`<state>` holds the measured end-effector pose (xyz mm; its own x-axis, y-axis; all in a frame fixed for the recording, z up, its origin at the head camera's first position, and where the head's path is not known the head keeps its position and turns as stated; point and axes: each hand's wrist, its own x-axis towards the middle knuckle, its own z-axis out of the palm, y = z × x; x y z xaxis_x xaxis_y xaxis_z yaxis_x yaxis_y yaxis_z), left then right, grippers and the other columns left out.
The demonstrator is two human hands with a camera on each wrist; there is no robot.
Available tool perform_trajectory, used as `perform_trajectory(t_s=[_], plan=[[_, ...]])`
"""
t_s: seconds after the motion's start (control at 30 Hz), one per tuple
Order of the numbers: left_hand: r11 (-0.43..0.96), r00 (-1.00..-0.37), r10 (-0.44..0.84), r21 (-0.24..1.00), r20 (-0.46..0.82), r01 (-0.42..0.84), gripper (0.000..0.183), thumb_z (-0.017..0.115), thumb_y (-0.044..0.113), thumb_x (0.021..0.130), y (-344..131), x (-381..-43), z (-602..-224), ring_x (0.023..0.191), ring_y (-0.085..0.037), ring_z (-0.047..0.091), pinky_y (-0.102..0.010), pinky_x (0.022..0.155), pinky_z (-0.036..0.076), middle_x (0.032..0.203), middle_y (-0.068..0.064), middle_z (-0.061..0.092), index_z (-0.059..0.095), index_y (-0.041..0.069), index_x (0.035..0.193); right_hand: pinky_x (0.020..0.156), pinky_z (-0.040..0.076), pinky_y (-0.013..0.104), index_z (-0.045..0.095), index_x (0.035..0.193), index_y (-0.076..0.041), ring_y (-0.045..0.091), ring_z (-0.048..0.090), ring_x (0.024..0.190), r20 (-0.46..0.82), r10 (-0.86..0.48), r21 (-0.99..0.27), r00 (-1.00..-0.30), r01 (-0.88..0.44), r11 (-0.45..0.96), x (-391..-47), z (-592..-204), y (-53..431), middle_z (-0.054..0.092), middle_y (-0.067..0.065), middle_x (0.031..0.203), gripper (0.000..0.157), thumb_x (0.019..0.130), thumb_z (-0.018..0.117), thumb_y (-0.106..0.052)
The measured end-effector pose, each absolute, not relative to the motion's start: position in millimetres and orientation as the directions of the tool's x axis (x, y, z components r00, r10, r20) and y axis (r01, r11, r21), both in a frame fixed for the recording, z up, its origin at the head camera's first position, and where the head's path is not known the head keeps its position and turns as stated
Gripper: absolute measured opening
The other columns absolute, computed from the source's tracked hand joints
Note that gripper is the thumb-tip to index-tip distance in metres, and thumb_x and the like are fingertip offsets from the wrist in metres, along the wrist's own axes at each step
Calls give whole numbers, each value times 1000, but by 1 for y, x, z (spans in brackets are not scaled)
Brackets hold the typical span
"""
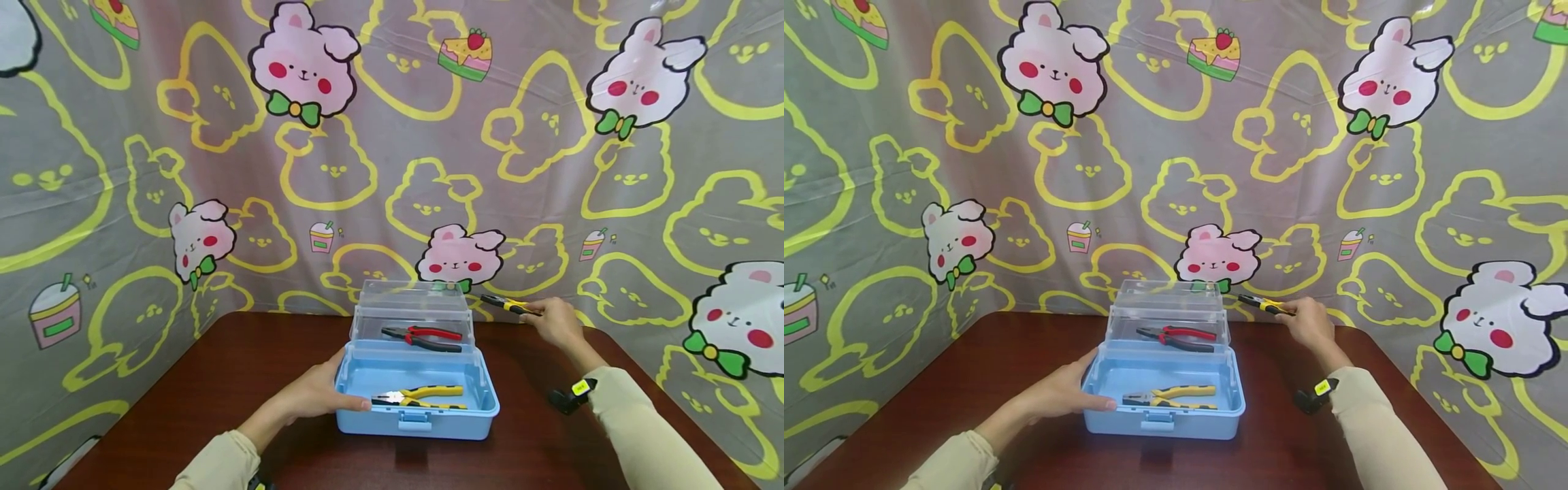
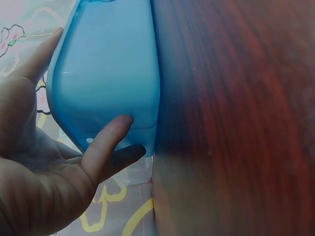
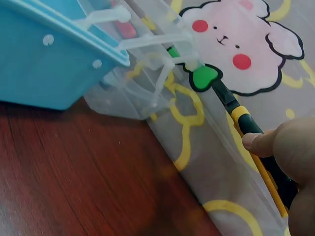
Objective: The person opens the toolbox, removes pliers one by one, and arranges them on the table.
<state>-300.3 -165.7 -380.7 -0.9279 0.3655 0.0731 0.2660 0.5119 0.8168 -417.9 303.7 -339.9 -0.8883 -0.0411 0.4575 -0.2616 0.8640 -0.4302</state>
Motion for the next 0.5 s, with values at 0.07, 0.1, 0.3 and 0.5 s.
perform_trajectory(t_s=[0.07, 0.1, 0.3, 0.5], plan=[[508, -927, 368, 818, 77, 270, 116, 90, 43, 79, -166, -300, -381, 119, -33, 57, -59, 99, 46, 146, -17, 52, 19, 12, 165, 57, 39, 37, 78, 116, -1, 26, 55, 74, 449, -29, -428, -893, -243, 871, -417, -342, 307, 74, 20, 105, 31, 91, 81, -19], [507, -926, 368, 818, 79, 271, 116, 90, 43, 79, -166, -300, -382, 119, -33, 57, -59, 99, 46, 146, -17, 53, 19, 12, 165, 56, 39, 37, 78, 117, -2, 26, 55, 74, 444, -22, -428, -896, -233, 873, -416, -343, 308, 74, 20, 105, 31, 91, 81, -20], [506, -924, 372, 816, 85, 279, 115, 90, 43, 79, -167, -301, -383, 119, -33, 58, -58, 98, 46, 145, -17, 53, 20, 12, 165, 57, 43, 39, 76, 121, -1, 30, 59, 81, 404, 27, -447, -914, -172, 878, -415, -350, 319, 71, 25, 116, 34, 94, 79, -21], [512, -927, 366, 814, 81, 273, 116, 90, 44, 79, -167, -302, -383, 119, -33, 57, -58, 99, 46, 146, -17, 52, 19, 13, 166, 61, 48, 47, 75, 122, -1, 38, 63, 93, 380, 54, -463, -923, -140, 875, -413, -358, 332, 67, 26, 123, 35, 93, 79, -22]])
